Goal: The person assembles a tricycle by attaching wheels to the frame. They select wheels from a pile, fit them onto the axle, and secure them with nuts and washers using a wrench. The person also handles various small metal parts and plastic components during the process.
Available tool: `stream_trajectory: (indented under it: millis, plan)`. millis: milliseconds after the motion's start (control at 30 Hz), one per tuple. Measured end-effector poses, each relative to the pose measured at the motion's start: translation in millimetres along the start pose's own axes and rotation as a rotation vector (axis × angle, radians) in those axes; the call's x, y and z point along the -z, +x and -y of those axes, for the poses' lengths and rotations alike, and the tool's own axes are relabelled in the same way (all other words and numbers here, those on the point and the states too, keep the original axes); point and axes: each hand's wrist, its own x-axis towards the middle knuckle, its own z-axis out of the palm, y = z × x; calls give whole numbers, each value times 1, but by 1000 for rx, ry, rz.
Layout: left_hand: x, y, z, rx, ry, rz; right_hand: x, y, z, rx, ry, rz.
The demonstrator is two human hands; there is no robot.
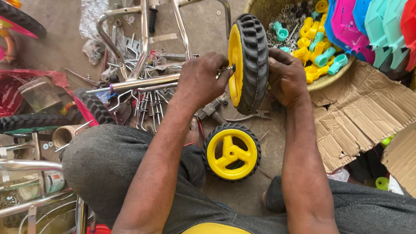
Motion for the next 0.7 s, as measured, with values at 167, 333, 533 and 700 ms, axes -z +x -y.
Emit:
stream_trajectory:
  millis: [167,333,533,700]
  plan:
    - [-4,-2,3,-44,40,-11,-52,-10,7,4,-73,1]
    - [-8,-1,7,-33,36,-8,-55,-12,7,80,-56,-168]
    - [-5,-4,4,-8,6,-26,-56,-19,-7,163,-121,-192]
    - [-9,-3,7,48,-82,9,-53,-29,-7,188,-276,-144]
